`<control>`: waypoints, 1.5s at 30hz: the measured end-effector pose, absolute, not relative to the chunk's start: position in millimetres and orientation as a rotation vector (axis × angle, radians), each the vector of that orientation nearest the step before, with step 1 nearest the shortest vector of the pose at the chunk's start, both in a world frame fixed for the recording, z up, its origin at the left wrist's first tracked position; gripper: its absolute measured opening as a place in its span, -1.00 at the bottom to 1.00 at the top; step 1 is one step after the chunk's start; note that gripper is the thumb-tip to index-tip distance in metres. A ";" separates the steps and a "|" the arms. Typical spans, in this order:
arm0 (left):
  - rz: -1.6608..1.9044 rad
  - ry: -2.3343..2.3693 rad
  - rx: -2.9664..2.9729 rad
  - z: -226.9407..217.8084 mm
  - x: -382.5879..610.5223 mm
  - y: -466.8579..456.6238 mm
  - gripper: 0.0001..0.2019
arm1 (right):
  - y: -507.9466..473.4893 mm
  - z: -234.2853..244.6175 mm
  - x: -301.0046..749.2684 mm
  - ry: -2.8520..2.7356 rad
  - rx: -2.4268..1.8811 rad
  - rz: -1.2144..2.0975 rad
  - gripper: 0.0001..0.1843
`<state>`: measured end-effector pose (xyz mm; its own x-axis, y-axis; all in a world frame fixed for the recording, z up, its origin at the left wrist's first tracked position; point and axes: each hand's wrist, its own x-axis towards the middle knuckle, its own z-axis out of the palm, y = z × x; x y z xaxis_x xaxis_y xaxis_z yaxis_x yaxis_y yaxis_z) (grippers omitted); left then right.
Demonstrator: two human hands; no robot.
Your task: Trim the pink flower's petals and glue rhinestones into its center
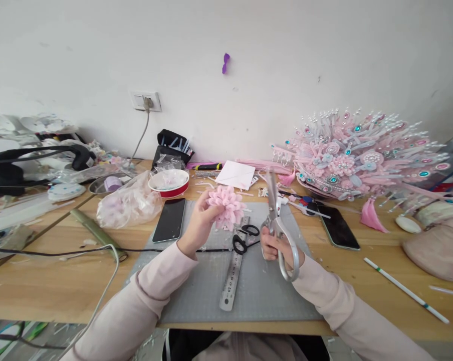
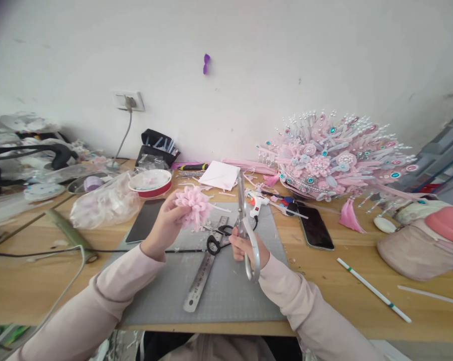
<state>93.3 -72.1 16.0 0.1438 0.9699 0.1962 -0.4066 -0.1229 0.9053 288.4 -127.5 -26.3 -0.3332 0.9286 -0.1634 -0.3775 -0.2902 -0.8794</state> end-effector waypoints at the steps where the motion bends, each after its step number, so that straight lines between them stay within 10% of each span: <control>1: 1.298 0.694 1.120 13.9 95.7 -74.3 -0.79 | -128.1 -24.7 286.0 -0.946 -0.870 1.714 -0.54; 21: 1.012 0.757 1.267 -2.4 112.2 -88.7 -0.76 | -125.8 -25.2 282.8 -0.992 -0.977 1.413 -0.52; 45: 1.291 0.664 0.884 10.6 112.5 -86.9 -0.76 | -128.3 -31.2 294.9 -1.174 -0.817 1.857 -0.51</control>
<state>112.5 -86.9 10.6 0.1763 0.9826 0.0585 -0.5239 0.0434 0.8507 294.9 -128.3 -31.2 -0.4920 0.8635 -0.1104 -0.2702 -0.2721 -0.9236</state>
